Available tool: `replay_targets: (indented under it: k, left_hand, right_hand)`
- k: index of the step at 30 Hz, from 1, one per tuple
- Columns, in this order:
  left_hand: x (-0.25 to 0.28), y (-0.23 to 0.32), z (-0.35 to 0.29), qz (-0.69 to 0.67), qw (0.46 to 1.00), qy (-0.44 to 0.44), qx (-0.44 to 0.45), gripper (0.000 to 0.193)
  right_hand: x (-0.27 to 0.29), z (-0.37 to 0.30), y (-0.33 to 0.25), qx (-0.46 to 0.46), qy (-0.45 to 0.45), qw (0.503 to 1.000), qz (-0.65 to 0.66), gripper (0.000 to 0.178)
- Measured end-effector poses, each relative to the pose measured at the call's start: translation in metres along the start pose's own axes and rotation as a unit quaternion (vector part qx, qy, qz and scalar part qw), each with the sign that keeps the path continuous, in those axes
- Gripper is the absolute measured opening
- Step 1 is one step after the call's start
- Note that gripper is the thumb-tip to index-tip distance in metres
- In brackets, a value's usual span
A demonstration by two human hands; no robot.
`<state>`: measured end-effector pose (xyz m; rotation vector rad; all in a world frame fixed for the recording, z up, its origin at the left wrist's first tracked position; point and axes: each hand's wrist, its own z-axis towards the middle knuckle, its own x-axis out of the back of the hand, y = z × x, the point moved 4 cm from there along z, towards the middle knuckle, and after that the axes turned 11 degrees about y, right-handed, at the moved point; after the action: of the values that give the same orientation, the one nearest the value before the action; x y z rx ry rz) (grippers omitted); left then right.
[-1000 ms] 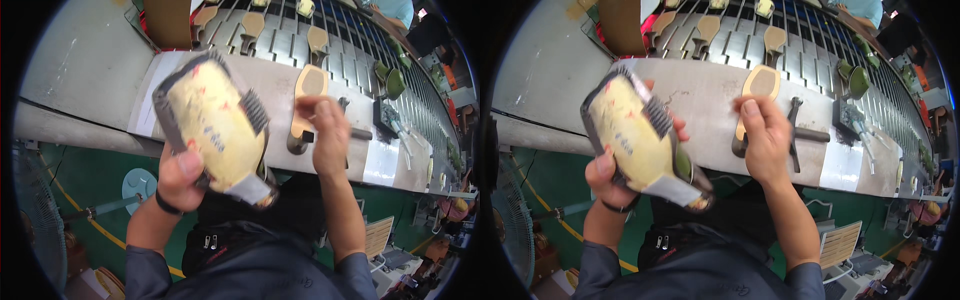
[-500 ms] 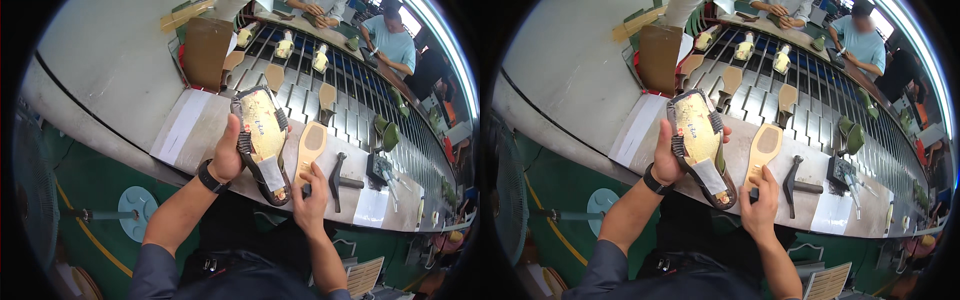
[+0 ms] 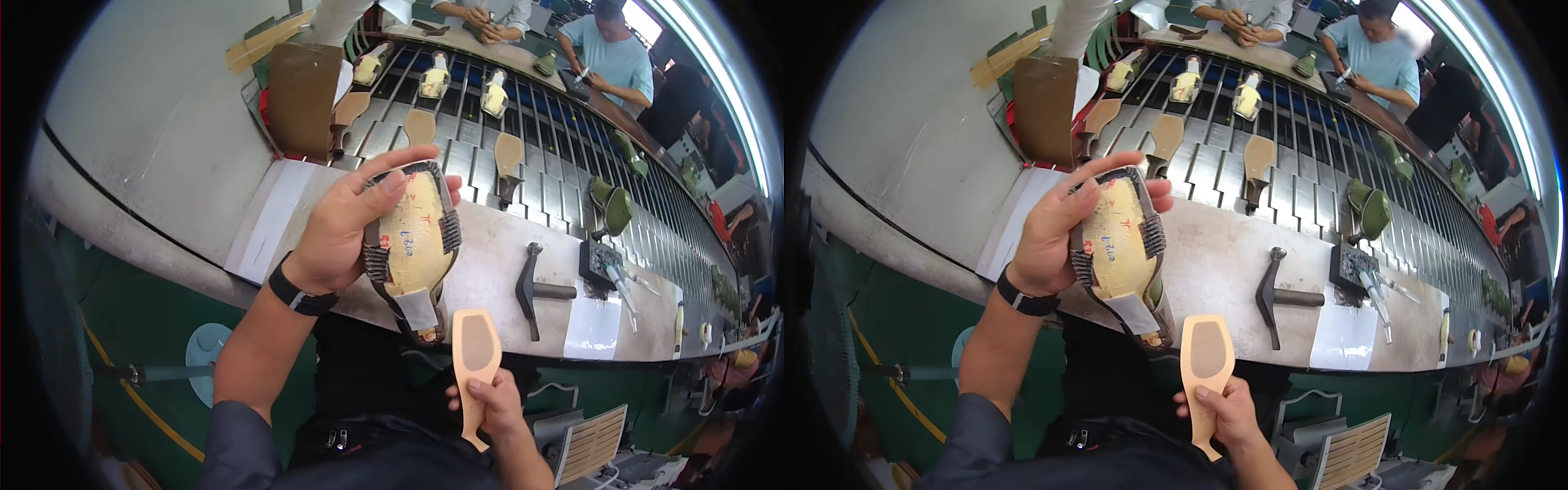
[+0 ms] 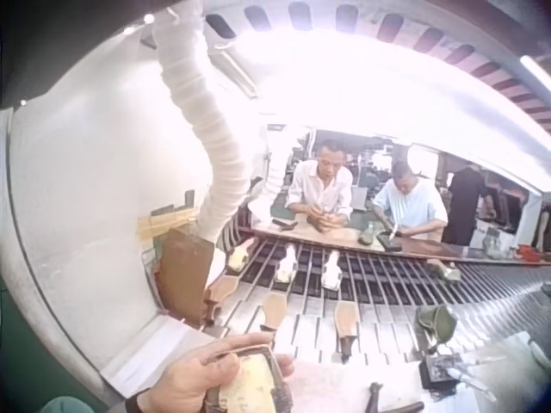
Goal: The person attaches outsoles to high-heeled shoe uppers mounted on lasts by hand and secures the edges using a hammer.
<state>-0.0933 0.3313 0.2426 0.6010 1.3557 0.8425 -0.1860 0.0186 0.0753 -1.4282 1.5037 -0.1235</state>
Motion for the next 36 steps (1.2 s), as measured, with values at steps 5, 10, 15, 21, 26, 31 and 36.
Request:
replay_targets:
  k: [5, 10, 15, 21, 26, 31, 36]
  left_hand:
    - [-0.017, 0.003, -0.018, 0.018, 1.0, 0.024, 0.001, 0.058]
    - [-0.039, 0.002, -0.035, 0.101, 0.994, -0.038, -0.012, 0.056]
    - [-0.037, 0.005, -0.049, 0.022, 0.998, -0.056, 0.0, 0.08]
    - [-0.041, 0.007, -0.058, 0.117, 0.992, -0.037, -0.017, 0.111]
    - [-0.037, 0.007, -0.06, 0.149, 0.985, -0.073, -0.037, 0.091]
    - [-0.037, 0.01, -0.061, 0.158, 0.984, -0.073, -0.039, 0.089]
    - [-0.04, 0.015, -0.064, 0.155, 0.984, -0.073, -0.05, 0.079]
  right_hand:
    - [-0.086, -0.01, -0.056, 0.212, -0.028, 0.971, -0.106, 0.041]
    - [-0.145, -0.002, -0.086, 0.228, -0.104, 0.946, -0.205, 0.037]
    - [-0.157, 0.008, -0.081, 0.26, -0.044, 0.946, -0.187, 0.025]
    - [-0.165, 0.007, -0.082, 0.349, -0.051, 0.909, -0.222, 0.023]
    - [-0.17, 0.005, -0.083, 0.367, -0.05, 0.904, -0.215, 0.019]
    - [-0.167, 0.006, -0.078, 0.357, -0.046, 0.913, -0.192, 0.019]
    - [-0.164, 0.007, -0.072, 0.33, -0.041, 0.921, -0.203, 0.019]
